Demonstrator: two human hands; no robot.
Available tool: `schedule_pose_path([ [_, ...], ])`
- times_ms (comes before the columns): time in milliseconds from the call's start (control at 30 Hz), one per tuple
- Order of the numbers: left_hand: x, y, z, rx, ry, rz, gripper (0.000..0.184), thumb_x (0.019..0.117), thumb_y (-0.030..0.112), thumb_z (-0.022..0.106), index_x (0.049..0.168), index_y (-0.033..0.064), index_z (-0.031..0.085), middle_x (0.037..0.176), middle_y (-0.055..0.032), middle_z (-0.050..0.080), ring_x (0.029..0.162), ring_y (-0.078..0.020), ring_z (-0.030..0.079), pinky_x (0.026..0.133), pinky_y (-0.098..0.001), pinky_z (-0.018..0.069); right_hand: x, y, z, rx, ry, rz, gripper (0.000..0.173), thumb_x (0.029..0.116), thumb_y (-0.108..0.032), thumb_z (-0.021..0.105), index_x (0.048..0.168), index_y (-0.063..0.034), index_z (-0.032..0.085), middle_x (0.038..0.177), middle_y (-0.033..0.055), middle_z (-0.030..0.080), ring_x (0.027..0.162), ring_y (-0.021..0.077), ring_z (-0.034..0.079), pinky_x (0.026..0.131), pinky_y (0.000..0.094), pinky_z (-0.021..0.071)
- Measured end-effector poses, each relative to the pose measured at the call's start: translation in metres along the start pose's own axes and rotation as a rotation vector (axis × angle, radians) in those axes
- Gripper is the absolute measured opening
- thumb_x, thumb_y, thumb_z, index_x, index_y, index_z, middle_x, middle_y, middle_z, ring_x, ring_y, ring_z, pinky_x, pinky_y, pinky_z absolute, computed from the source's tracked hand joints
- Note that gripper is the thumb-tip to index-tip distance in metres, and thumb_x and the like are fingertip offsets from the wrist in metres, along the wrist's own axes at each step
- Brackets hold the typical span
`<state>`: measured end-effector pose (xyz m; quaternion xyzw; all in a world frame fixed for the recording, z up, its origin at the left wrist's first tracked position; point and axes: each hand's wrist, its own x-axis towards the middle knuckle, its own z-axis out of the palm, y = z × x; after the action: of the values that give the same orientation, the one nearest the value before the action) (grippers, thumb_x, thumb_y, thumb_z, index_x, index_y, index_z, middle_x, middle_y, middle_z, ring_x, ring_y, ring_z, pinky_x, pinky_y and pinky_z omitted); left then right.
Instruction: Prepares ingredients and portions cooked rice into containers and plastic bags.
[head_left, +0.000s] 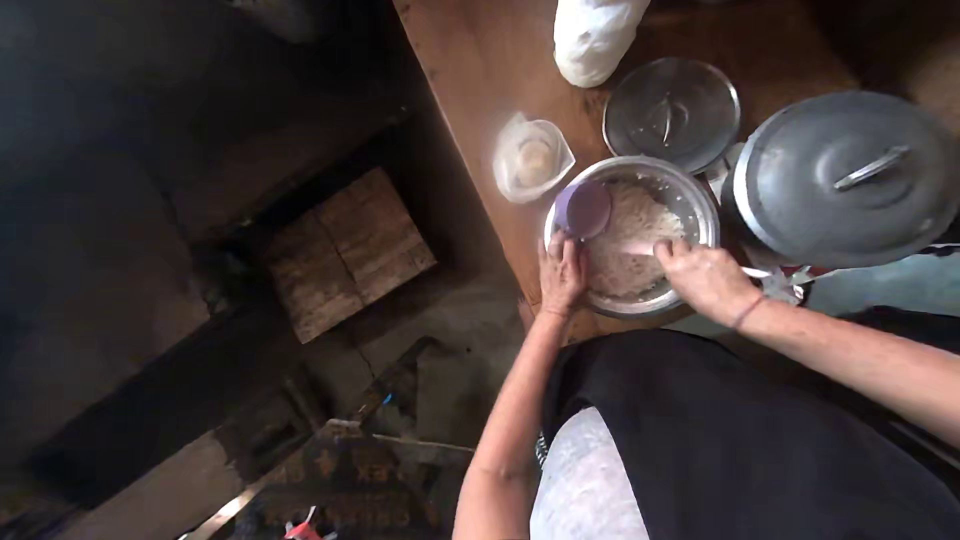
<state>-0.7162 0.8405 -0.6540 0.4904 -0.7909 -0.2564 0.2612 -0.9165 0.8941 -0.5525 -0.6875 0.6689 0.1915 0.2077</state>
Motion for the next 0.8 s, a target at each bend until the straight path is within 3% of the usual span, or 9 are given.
schedule_pose_path([
  [100,0.044,-0.017,-0.021,-0.004,-0.208,0.08,0.029,0.1043,0.016,0.053,0.118,-0.0061,0.065,0.134,-0.0245,0.061,0.131,-0.041,0.054,0.115,-0.0525,0.0389,-0.01,0.005,-0.003,-0.059,-0.02,-0.01,0.024,0.0971,0.009,0.055,0.121,0.009,0.058,0.103,0.0304,0.064,0.088,0.0482,0.068,0.07,0.0554,0.0542],
  [133,0.053,-0.017,-0.025,-0.027,-0.2,0.093,0.028,0.1045,0.014,0.052,0.118,-0.0066,0.064,0.133,-0.0247,0.061,0.13,-0.0399,0.056,0.112,-0.0505,0.0429,-0.004,0.008,-0.008,-0.048,0.018,0.006,0.024,0.0962,0.008,0.056,0.12,0.0088,0.058,0.102,0.0307,0.064,0.088,0.0491,0.067,0.068,0.0562,0.0531],
  [200,0.052,-0.004,-0.025,-0.102,-0.018,0.081,0.024,0.1035,0.011,0.053,0.116,-0.007,0.064,0.126,-0.0257,0.063,0.119,-0.0384,0.063,0.099,-0.0476,0.053,0.015,0.018,-0.014,-0.031,0.122,0.046,0.025,0.0941,0.009,0.058,0.119,0.0107,0.056,0.101,0.0323,0.062,0.087,0.0521,0.066,0.064,0.0582,0.0522],
  [300,0.003,0.028,-0.009,-0.169,0.225,-0.082,0.029,0.1064,0.016,0.046,0.119,-0.0068,0.059,0.127,-0.026,0.059,0.117,-0.0349,0.061,0.097,-0.0445,0.0525,0.036,0.027,-0.012,0.01,0.14,0.094,0.025,0.0945,0.007,0.058,0.119,0.0123,0.056,0.097,0.0333,0.063,0.083,0.0532,0.067,0.064,0.061,0.0534],
  [367,-0.031,0.044,0.017,-0.162,0.357,-0.178,0.036,0.1066,0.021,0.043,0.114,-0.0116,0.058,0.116,-0.0283,0.06,0.111,-0.0344,0.062,0.096,-0.0407,0.0517,0.027,0.02,-0.012,0.037,0.037,0.034,0.026,0.0975,0.006,0.055,0.122,0.013,0.055,0.095,0.0324,0.064,0.084,0.0522,0.068,0.067,0.0605,0.0545],
  [400,-0.04,0.049,0.028,-0.126,0.409,-0.197,0.037,0.1046,0.02,0.044,0.105,-0.0132,0.06,0.109,-0.0294,0.062,0.104,-0.0356,0.065,0.09,-0.0403,0.054,0.018,0.013,-0.011,0.075,-0.046,0.009,0.026,0.0994,0.005,0.053,0.124,0.0124,0.055,0.096,0.0325,0.065,0.088,0.0526,0.068,0.071,0.0615,0.0544],
  [467,-0.041,0.052,0.045,-0.043,0.486,-0.199,0.036,0.1028,0.021,0.045,0.096,-0.0095,0.063,0.102,-0.0264,0.066,0.098,-0.0347,0.068,0.086,-0.0395,0.0555,0.002,-0.002,-0.004,0.111,-0.159,-0.038,0.023,0.1011,0.004,0.05,0.122,0.011,0.057,0.101,0.0326,0.066,0.095,0.0528,0.068,0.077,0.0626,0.0537],
  [633,-0.037,0.049,0.052,0.044,0.559,-0.193,0.04,0.1085,0.031,0.037,0.098,-0.0005,0.06,0.1,-0.0182,0.062,0.102,-0.0264,0.064,0.09,-0.0329,0.0521,0.001,-0.01,-0.009,0.062,-0.263,-0.126,0.019,0.1034,0.0,0.048,0.118,0.0088,0.058,0.098,0.0298,0.068,0.098,0.0495,0.069,0.08,0.0591,0.0538],
  [800,-0.034,0.049,0.053,0.092,0.557,-0.216,0.038,0.1058,0.028,0.042,0.098,-0.0027,0.063,0.101,-0.0199,0.066,0.102,-0.0294,0.067,0.088,-0.0356,0.0546,-0.004,-0.004,-0.018,0.03,-0.279,-0.231,0.021,0.1043,-0.002,0.046,0.116,0.0072,0.06,0.093,0.0285,0.068,0.094,0.049,0.069,0.079,0.0574,0.0538],
])
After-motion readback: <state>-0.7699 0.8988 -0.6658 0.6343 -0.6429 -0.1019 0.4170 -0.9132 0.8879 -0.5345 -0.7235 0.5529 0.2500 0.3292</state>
